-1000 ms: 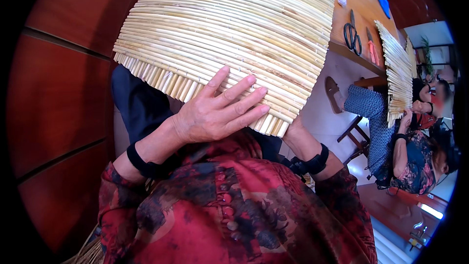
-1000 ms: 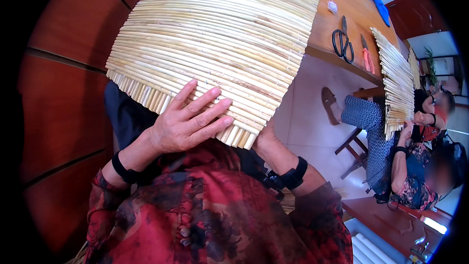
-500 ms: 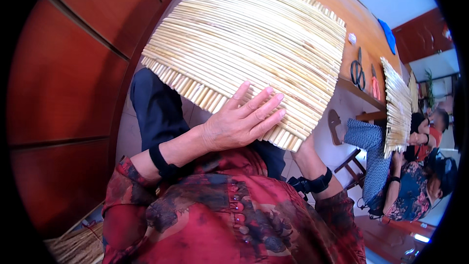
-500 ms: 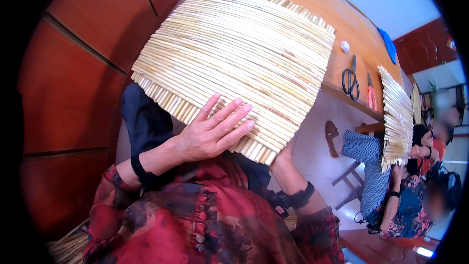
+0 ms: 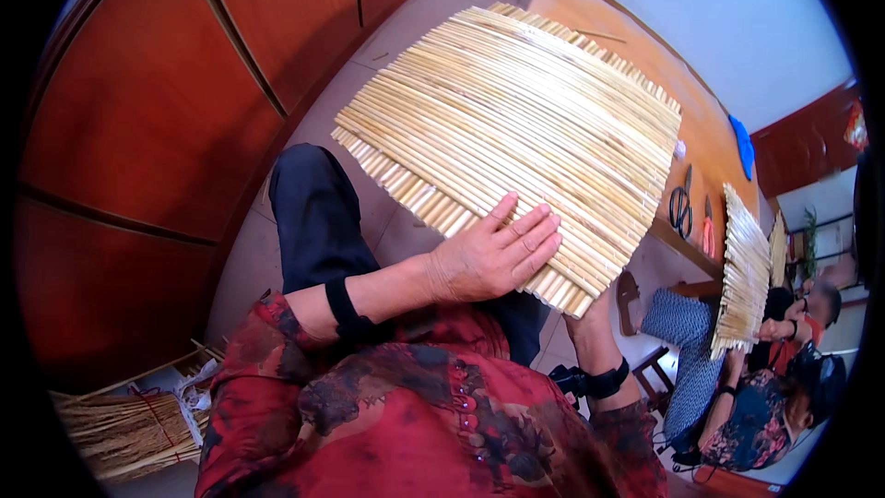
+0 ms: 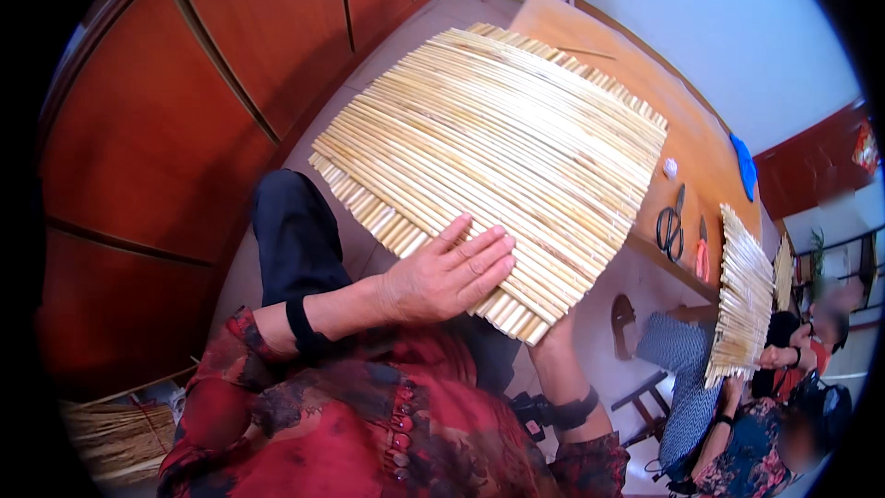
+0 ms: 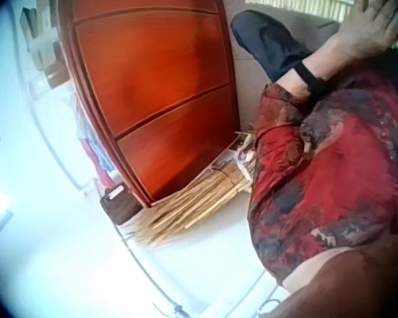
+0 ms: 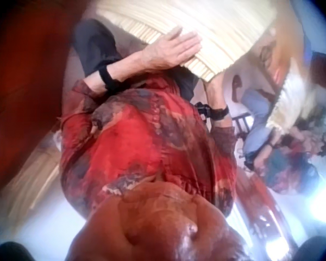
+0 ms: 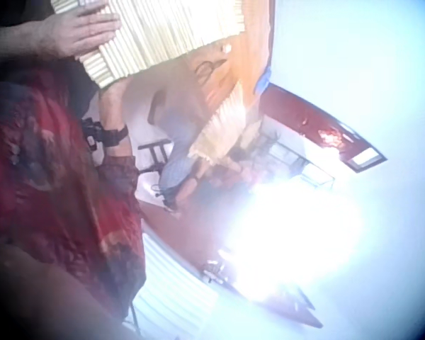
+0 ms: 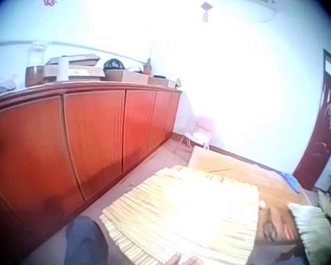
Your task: The person weaves a straw mat by passing a string through the stalks, uses scissors to cut the excess string, and ties the ends together by hand.
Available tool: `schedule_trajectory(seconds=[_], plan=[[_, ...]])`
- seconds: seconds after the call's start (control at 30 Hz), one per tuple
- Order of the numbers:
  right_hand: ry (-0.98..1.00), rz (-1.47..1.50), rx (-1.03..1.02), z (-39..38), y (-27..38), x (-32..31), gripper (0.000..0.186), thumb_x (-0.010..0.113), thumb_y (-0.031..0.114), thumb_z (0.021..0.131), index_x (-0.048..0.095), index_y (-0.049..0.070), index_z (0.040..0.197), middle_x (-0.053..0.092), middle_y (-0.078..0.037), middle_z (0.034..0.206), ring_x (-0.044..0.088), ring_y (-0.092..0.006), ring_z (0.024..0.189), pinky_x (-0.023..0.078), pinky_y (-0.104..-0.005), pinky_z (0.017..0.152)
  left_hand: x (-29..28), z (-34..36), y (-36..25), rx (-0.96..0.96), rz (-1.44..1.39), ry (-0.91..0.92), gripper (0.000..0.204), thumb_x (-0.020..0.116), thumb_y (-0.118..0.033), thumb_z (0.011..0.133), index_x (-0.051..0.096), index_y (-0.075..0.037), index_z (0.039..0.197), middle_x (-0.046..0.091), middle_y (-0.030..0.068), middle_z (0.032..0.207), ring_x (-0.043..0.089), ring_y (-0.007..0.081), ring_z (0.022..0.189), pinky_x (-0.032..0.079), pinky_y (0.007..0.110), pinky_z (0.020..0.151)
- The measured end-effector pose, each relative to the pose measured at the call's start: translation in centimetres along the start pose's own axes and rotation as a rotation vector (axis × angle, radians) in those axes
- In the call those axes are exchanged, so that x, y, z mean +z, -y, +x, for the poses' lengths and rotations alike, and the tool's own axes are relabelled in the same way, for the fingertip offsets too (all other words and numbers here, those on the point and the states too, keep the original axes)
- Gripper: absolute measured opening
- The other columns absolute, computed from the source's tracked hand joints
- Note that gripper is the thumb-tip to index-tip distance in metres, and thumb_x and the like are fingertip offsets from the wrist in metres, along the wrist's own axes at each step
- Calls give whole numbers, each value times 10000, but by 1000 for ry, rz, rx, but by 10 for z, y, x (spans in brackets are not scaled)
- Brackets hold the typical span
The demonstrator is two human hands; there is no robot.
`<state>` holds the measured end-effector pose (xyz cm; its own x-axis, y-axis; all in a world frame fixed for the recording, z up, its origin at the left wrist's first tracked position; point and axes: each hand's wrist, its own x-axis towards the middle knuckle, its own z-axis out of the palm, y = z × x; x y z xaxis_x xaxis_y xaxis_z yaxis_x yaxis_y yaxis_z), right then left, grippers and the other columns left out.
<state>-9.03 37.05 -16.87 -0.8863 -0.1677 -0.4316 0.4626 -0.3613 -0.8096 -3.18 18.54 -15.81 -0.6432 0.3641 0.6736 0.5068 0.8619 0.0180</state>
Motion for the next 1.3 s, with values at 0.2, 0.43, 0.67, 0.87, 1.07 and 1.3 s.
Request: schedule_trajectory(seconds=[0.2,0.43,0.67,0.87,1.07,1.3], plan=[[116,-60,-106,6,14,-1,482,397,360,934,410,13,1267,520,-159,1203,567,-257,1045,511,-365,863,-8,6,1,-14,-55,14,376,491,-149,815,504,27,1146,510,209,1232,494,338,1161,344,505,984],[538,-117,-307,10,54,69,147,512,150,915,566,22,965,569,-99,1054,592,-214,961,515,-354,816,-52,20,38,-183,-159,-390,386,593,5,766,506,85,1134,550,240,1163,548,347,1092,416,395,946],[1010,-234,-168,-27,83,131,136,498,137,923,561,17,910,589,-32,790,586,-125,688,473,-252,614,-127,12,53,-635,-530,-961,280,578,32,834,558,45,1113,608,44,1029,554,117,935,425,240,835],[1190,-650,-852,-88,100,172,85,580,60,863,591,6,928,579,-40,762,536,-104,619,425,-220,564,-182,32,40,-616,-776,-1368,338,535,-57,883,475,43,1199,565,99,1128,571,176,974,456,316,871],[1063,-850,-1256,-102,117,174,110,609,26,817,610,9,926,561,-90,742,559,-180,633,434,-263,572,-162,40,53,-579,-1083,-1432,369,478,-141,922,420,23,1247,546,139,1163,565,243,1026,472,377,885],[963,-1161,-1051,-91,111,136,84,579,89,834,581,19,879,556,-133,759,577,-301,687,461,-342,597,-86,35,45,-815,-1449,-1375,355,469,-132,921,412,25,1234,534,149,1164,560,247,1031,470,384,903]])
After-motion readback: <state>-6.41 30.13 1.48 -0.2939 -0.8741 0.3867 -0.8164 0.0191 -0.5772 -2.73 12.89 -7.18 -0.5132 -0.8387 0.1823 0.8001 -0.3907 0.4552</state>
